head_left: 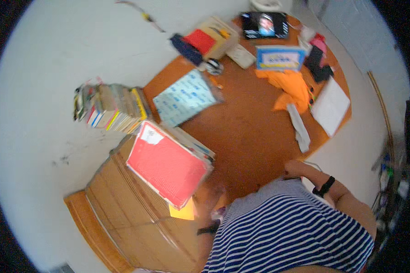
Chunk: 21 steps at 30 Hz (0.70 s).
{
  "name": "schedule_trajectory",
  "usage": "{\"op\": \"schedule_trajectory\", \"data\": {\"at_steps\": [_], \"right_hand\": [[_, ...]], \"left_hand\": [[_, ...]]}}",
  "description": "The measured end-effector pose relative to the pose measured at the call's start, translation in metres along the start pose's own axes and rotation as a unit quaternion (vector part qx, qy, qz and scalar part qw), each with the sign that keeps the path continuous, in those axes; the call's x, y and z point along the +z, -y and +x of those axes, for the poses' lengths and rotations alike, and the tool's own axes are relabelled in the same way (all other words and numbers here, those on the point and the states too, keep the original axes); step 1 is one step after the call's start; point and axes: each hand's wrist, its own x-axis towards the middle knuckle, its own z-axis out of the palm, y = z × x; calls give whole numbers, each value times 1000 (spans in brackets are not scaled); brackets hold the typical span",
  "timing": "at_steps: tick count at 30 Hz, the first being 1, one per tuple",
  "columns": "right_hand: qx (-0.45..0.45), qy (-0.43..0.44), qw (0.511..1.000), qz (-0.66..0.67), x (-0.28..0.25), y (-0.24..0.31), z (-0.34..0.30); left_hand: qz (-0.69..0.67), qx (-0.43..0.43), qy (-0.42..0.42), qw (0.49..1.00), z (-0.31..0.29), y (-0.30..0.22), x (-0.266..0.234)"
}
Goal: Sort and stack books on a wooden desk.
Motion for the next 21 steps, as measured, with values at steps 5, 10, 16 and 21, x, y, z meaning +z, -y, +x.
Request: {"op": "schedule_trajectory", "data": {"at_steps": [5,10,16,21], "right_hand": [[177,140,973,56,127,-58,-30],[351,105,904,221,178,-44,-50],[397,-38,904,156,237,-27,-32],[254,-357,842,314,218,-45,15]], "left_hand": [[96,-50,111,988,-5,54,12],[211,-110,173,956,-14,117,-2],[302,-151,190,922,-32,168,-35],[337,-167,184,908,-47,190,-49]]}}
